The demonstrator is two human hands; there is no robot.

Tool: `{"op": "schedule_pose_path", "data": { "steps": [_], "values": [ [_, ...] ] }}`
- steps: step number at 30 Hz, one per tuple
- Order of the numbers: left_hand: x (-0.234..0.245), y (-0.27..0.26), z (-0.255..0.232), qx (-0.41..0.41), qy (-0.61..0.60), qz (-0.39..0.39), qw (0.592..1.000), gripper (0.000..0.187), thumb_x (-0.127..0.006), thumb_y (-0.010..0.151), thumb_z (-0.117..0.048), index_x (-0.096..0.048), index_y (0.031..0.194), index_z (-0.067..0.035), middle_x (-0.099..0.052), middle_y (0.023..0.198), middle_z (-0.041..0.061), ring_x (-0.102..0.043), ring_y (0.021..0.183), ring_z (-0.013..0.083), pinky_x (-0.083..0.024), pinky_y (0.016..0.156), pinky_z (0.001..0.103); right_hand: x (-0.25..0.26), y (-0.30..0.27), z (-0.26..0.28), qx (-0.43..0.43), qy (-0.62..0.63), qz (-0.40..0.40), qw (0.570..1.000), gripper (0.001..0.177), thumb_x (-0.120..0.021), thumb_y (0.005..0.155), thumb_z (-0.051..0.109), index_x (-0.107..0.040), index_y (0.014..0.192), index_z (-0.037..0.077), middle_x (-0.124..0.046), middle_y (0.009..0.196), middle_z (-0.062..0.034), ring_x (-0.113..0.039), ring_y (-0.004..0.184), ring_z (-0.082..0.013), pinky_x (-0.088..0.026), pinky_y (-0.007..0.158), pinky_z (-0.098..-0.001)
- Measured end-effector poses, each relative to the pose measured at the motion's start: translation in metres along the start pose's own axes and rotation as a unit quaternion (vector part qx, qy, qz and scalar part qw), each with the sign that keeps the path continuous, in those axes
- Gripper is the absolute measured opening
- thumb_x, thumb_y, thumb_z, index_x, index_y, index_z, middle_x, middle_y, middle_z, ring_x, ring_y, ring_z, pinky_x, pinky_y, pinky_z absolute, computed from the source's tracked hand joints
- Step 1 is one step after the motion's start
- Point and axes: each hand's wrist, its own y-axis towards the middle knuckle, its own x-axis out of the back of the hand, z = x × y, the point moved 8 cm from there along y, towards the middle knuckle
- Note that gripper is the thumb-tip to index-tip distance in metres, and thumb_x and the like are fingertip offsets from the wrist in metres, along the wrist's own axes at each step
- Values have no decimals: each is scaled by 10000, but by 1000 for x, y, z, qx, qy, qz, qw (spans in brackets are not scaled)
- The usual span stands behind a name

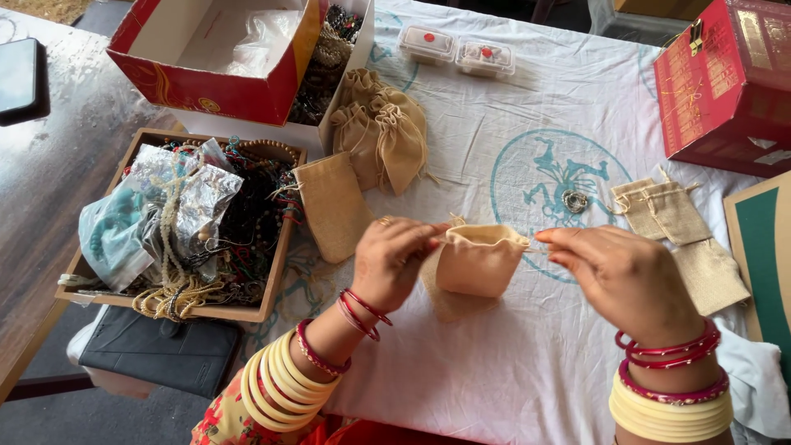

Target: Sorting jewelry pieces and placing them into small cloth bags and plastic packets.

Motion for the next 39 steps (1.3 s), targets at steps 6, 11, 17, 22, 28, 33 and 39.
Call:
{"op": "schedule_pose_path", "data": {
  "steps": [6, 11, 17, 22, 28, 33, 39],
  "values": [
    [12, -4, 54, 168, -2, -57, 984, 107, -708, 945, -119, -800, 947, -64, -764, 896, 72, -666, 848, 218, -516, 781, 333, 2, -11, -68, -224, -36, 128, 966, 171, -775, 887, 249, -796, 1040, 176, -788, 898, -24, -753, 764, -208, -566, 698, -350],
    [-22, -20, 72, 264, -101, 73, 956, 168, -622, 960, -152, -755, 930, -54, -760, 875, 63, -710, 840, 219, -546, 781, 336, -35, -11, -86, -221, 29, 207, 953, 379, -782, 842, 341, -742, 1201, 228, -792, 1045, -16, -752, 938, -186, -597, 771, -362],
    [-46, -24, 47, 81, -192, 172, 963, 178, -589, 908, -177, -701, 866, -45, -721, 1215, 113, -678, 1111, 274, -533, 977, 405, -112, 11, -63, -102, 296, 149, 938, 904, -835, 743, 350, -415, 1489, 60, -634, 1295, -116, -621, 1131, -214, -520, 903, -354],
    [-39, -18, 24, 30, -123, 188, 974, 162, -641, 873, -204, -713, 929, -70, -714, 1196, 118, -668, 1108, 310, -504, 990, 438, -143, 6, -73, -185, 441, 79, 875, 554, -768, 884, 192, -557, 1372, 35, -704, 1108, -41, -644, 971, -107, -556, 851, -276],
    [22, -13, 9, -12, -42, -77, 996, 251, -596, 856, -127, -632, 1100, -76, -627, 1125, 118, -611, 1038, 318, -492, 938, 429, -102, 49, -28, -147, 468, 10, 871, 289, -704, 928, 43, -672, 1213, 11, -708, 1098, -7, -647, 1005, -57, -561, 877, -237],
    [-13, -37, -40, -265, -63, 97, 957, 231, -735, 855, -197, -627, 1054, -150, -588, 977, 39, -594, 865, 253, -484, 816, 401, -121, 102, 10, -85, 387, 72, 915, 308, -739, 884, 41, -706, 1190, 51, -742, 1095, -19, -674, 990, -78, -566, 853, -271],
    [-25, -45, -38, -252, -55, 124, 958, 227, -724, 875, -192, -663, 1092, -172, -562, 911, 4, -571, 780, 222, -469, 747, 367, -146, 143, 32, -55, 343, 62, 936, 399, -760, 879, 60, -661, 1266, 50, -706, 1146, -38, -653, 1039, -110, -565, 824, -283]
  ]
}}
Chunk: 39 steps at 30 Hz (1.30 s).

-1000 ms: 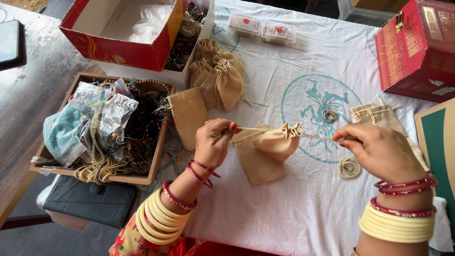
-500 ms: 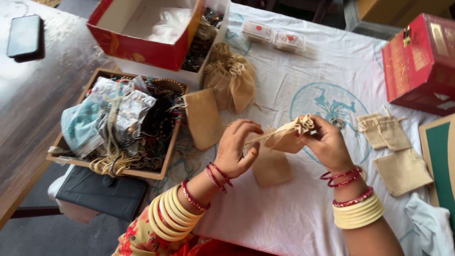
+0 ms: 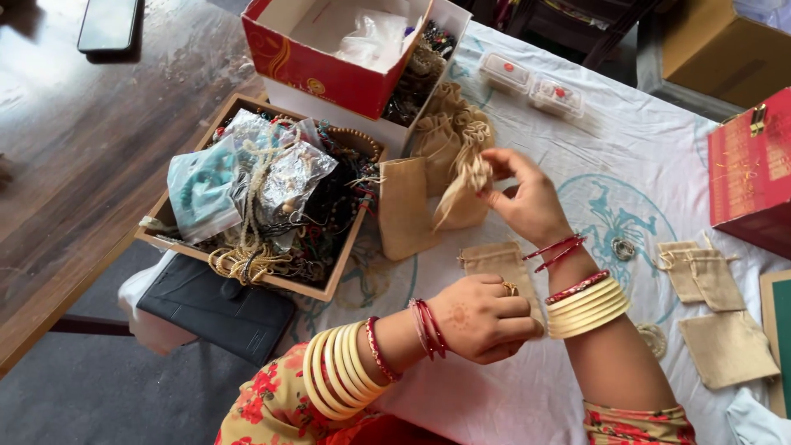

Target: Sorting jewelry pieces and placing them into small cloth bags and plastic packets.

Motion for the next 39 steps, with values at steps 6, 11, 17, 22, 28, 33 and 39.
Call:
{"op": "schedule_pose_path", "data": {
  "steps": [6, 11, 17, 22, 28, 33, 39],
  "values": [
    [-16, -4, 0, 4, -20, 35, 999, 203, -709, 909, -181, -660, 1105, -164, -587, 933, 9, -617, 828, 217, -498, 734, 351, 23, -25, -3, 11, -66, -103, 992, 363, -754, 891, 56, -679, 1246, 50, -689, 1142, -71, -673, 1036, -155, -570, 767, -291],
    [-26, -5, -1, 9, -63, 57, 996, 189, -700, 892, -186, -676, 1077, -158, -611, 939, 12, -627, 816, 229, -514, 775, 380, 32, -65, -50, -47, -173, -54, 982, 322, -769, 876, 126, -726, 1191, 74, -693, 1090, -97, -678, 975, -206, -563, 736, -325],
    [-45, -9, 4, 47, -108, 134, 984, 76, -713, 896, -214, -679, 935, -160, -624, 855, 24, -637, 796, 254, -518, 738, 403, 19, -94, -80, 38, -243, -45, 968, 373, -816, 821, 201, -720, 1160, 77, -684, 1088, -124, -647, 994, -293, -526, 848, -398],
    [-38, -3, 20, 61, -115, 122, 984, 148, -722, 874, -210, -678, 990, -129, -616, 871, 49, -630, 809, 282, -520, 750, 424, 22, -99, -71, -23, -206, -49, 977, 264, -809, 783, 169, -711, 1010, 75, -709, 1013, -80, -660, 916, -244, -531, 781, -362],
    [29, 9, 46, 221, 92, -104, 965, 266, -708, 810, -105, -696, 1074, -135, -651, 1069, 56, -611, 1018, 286, -491, 880, 420, 30, -133, -94, -103, 138, -32, 984, 139, -669, 950, 40, -636, 1083, 18, -682, 926, -23, -634, 819, -76, -549, 717, -232],
    [-1, -14, 77, 359, -86, -90, 925, 338, -735, 882, -207, -646, 1162, -42, -609, 1061, 133, -611, 987, 307, -503, 840, 401, 42, -149, -98, -78, 231, -90, 966, 169, -602, 1003, -11, -664, 1160, 2, -667, 938, -30, -629, 788, -68, -554, 699, -230],
    [-43, -47, 102, 475, -151, -28, 866, 267, -792, 879, -294, -705, 944, -50, -687, 843, 82, -665, 679, 179, -543, 626, 318, 55, -136, -16, 49, -28, -121, 991, 245, -672, 899, 25, -676, 1143, 39, -670, 1129, -86, -626, 1024, -218, -514, 912, -337]
  ]
}}
